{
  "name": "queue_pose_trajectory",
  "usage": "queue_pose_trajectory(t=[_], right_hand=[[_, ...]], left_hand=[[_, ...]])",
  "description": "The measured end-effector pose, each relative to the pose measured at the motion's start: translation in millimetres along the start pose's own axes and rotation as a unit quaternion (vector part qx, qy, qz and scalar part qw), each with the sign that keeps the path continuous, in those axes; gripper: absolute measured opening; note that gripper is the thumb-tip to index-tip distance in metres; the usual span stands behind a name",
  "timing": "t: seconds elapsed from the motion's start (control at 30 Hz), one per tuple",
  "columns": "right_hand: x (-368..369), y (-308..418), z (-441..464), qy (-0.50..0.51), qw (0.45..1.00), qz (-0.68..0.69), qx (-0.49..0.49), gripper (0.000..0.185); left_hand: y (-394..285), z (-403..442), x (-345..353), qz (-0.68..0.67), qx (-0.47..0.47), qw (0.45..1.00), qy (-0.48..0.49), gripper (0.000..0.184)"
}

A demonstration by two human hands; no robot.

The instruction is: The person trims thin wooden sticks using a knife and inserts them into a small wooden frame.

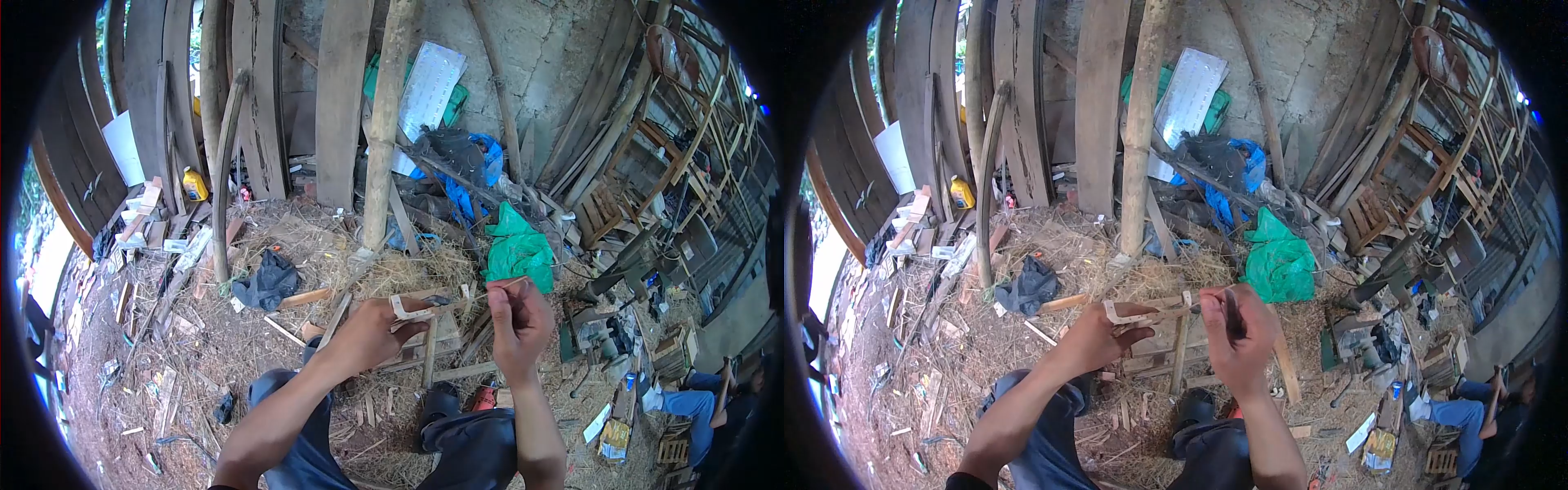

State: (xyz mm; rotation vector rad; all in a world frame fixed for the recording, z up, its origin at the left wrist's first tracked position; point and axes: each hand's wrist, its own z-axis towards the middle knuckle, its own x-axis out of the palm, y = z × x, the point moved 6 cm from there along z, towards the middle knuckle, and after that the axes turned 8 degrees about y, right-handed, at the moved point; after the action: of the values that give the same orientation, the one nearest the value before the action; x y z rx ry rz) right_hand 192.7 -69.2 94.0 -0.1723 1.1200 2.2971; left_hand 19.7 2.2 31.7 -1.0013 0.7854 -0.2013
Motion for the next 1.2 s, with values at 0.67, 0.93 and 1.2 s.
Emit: queue_pose_trajectory(t=[0.67, 0.93, 1.2], right_hand=[[6, -9, 0, 0.023, 0.998, 0.019, 0.049, 0.013], [12, -10, 1, 0.043, 0.997, 0.006, 0.064, 0.013], [12, -16, 0, 0.051, 0.993, 0.027, 0.1, 0.018]], left_hand=[[-8, -1, -1, -0.037, -0.036, 0.998, 0.032, 0.026], [-5, -1, -1, 0.005, 0.004, 1.0, 0.017, 0.027], [-8, -2, 1, 0.011, -0.007, 1.0, 0.016, 0.028]])
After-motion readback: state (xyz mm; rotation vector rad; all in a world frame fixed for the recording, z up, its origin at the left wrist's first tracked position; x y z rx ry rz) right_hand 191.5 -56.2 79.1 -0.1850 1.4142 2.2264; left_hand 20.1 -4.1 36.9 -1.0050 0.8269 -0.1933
